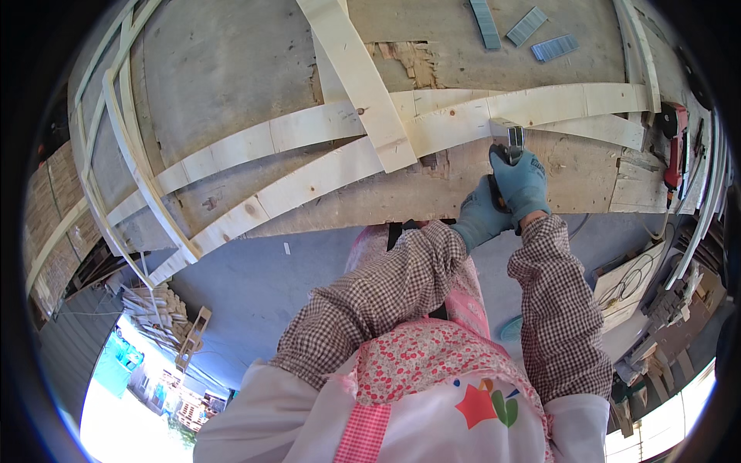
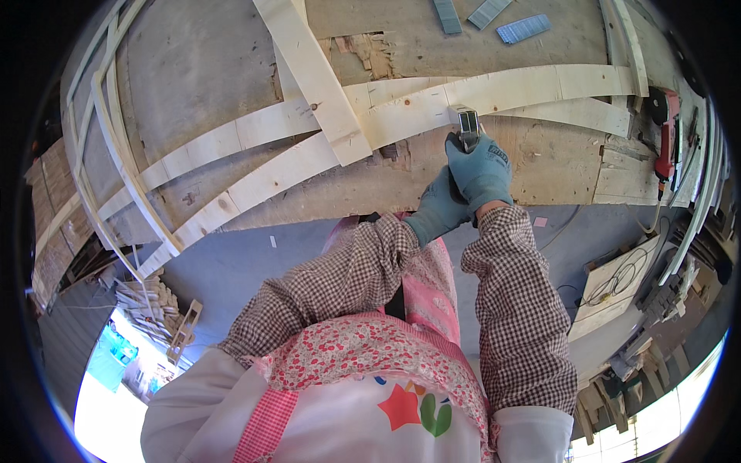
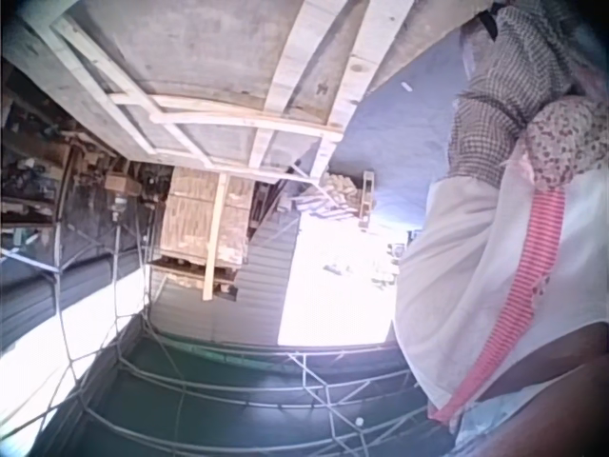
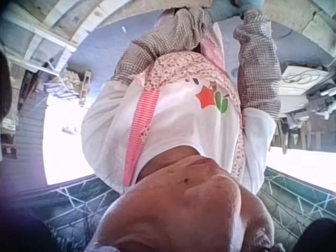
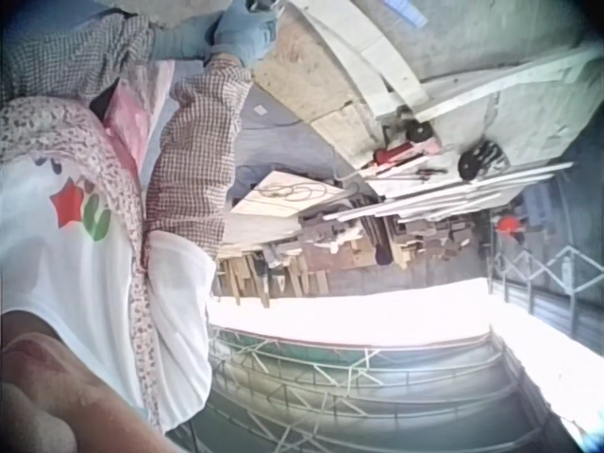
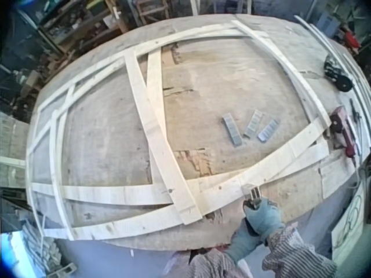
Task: The person assembles a wooden frame on a workbench by positioning planks and securing them with a red nail gun. They repeatedly align pieces, drive nails, and adjust the frame to complete the structure.
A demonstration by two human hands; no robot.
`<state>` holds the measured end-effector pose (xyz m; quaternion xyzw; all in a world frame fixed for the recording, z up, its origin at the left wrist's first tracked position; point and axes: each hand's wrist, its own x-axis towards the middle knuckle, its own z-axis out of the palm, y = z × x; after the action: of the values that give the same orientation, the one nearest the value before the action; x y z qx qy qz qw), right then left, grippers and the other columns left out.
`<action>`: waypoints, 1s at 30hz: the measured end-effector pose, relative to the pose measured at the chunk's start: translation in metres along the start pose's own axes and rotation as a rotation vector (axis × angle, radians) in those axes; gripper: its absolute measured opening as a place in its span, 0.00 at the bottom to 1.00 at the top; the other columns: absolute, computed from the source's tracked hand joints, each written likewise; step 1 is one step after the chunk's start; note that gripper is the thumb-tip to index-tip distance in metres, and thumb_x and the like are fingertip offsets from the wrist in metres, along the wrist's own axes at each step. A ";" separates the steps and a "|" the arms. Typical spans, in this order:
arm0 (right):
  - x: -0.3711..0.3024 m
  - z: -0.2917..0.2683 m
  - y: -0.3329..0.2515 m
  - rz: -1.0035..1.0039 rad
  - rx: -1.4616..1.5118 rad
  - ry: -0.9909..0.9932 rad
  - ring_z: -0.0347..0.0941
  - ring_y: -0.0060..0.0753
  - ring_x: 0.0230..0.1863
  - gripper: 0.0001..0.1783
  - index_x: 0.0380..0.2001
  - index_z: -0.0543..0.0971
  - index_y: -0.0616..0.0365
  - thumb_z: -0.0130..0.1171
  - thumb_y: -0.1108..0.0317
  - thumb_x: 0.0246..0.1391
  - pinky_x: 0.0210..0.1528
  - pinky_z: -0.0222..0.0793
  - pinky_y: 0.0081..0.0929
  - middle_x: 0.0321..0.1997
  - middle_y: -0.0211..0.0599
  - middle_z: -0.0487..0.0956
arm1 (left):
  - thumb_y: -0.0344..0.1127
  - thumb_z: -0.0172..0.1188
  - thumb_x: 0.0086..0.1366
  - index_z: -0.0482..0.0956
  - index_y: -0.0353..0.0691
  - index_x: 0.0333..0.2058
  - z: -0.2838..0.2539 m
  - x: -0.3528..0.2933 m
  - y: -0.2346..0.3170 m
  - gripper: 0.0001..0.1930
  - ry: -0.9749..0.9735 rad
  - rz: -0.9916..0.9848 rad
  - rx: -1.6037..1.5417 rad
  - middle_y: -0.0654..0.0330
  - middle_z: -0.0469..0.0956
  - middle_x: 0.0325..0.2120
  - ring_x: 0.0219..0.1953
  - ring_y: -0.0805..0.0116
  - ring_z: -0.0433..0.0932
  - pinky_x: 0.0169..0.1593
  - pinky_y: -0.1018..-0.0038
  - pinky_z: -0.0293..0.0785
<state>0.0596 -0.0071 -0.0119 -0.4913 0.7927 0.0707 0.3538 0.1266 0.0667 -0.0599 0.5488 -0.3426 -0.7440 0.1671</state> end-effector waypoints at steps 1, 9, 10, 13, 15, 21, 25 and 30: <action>0.000 0.001 0.002 -0.022 0.002 0.020 0.75 0.44 0.33 0.22 0.29 0.78 0.58 0.56 0.49 0.43 0.37 0.68 0.32 0.28 0.44 0.78 | 0.44 0.71 0.36 0.54 0.36 0.48 -0.001 0.002 -0.003 0.44 -0.006 -0.013 0.040 0.56 0.68 0.43 0.45 0.64 0.69 0.47 0.71 0.67; 0.019 -0.022 -0.011 -0.076 0.110 -0.181 0.75 0.41 0.32 0.25 0.30 0.77 0.58 0.54 0.46 0.42 0.38 0.67 0.32 0.26 0.42 0.78 | 0.36 0.71 0.38 0.52 0.36 0.51 0.001 -0.002 0.030 0.44 -0.133 0.265 -0.626 0.55 0.64 0.49 0.51 0.65 0.65 0.52 0.72 0.65; 0.020 -0.024 -0.014 -0.061 0.095 -0.198 0.75 0.40 0.31 0.25 0.29 0.78 0.58 0.53 0.45 0.42 0.37 0.67 0.31 0.25 0.41 0.78 | 0.35 0.71 0.39 0.51 0.36 0.52 0.000 0.000 0.028 0.44 -0.135 0.253 -0.620 0.55 0.63 0.49 0.51 0.65 0.65 0.52 0.72 0.64; 0.022 -0.027 -0.018 -0.026 0.084 -0.241 0.74 0.38 0.28 0.24 0.26 0.78 0.58 0.53 0.45 0.42 0.35 0.67 0.29 0.23 0.39 0.77 | 0.34 0.70 0.40 0.50 0.37 0.54 0.001 0.005 0.025 0.45 -0.088 0.235 -0.524 0.56 0.62 0.50 0.52 0.65 0.64 0.53 0.72 0.63; 0.024 -0.024 -0.015 -0.020 0.114 -0.259 0.74 0.36 0.26 0.24 0.24 0.78 0.58 0.53 0.45 0.41 0.34 0.67 0.28 0.22 0.37 0.77 | 0.34 0.70 0.40 0.50 0.36 0.54 0.001 0.002 0.025 0.45 -0.063 0.212 -0.447 0.56 0.63 0.51 0.52 0.66 0.64 0.54 0.72 0.63; 0.029 -0.031 -0.015 0.000 0.095 -0.338 0.75 0.39 0.30 0.24 0.24 0.79 0.57 0.55 0.44 0.38 0.36 0.68 0.29 0.25 0.41 0.78 | 0.34 0.68 0.42 0.59 0.36 0.50 0.000 0.005 0.029 0.37 -0.088 0.237 -0.388 0.56 0.68 0.46 0.48 0.66 0.68 0.50 0.72 0.66; 0.024 -0.017 -0.020 -0.032 -0.102 -0.124 0.75 0.44 0.35 0.24 0.28 0.80 0.55 0.53 0.45 0.40 0.40 0.68 0.32 0.30 0.44 0.79 | 0.38 0.71 0.38 0.57 0.35 0.48 -0.001 0.006 0.016 0.40 0.024 0.204 -0.316 0.54 0.68 0.45 0.47 0.61 0.69 0.48 0.71 0.68; 0.019 0.001 -0.018 0.011 0.034 -0.036 0.74 0.42 0.38 0.23 0.35 0.78 0.52 0.53 0.47 0.43 0.43 0.67 0.32 0.34 0.42 0.78 | 0.41 0.70 0.37 0.63 0.35 0.43 -0.010 0.015 -0.006 0.35 0.213 0.132 0.128 0.51 0.73 0.39 0.43 0.58 0.72 0.44 0.70 0.68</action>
<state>0.0700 -0.0300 -0.0203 -0.4797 0.7899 0.0681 0.3759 0.1317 0.0578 -0.0761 0.6103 -0.4050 -0.6456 0.2160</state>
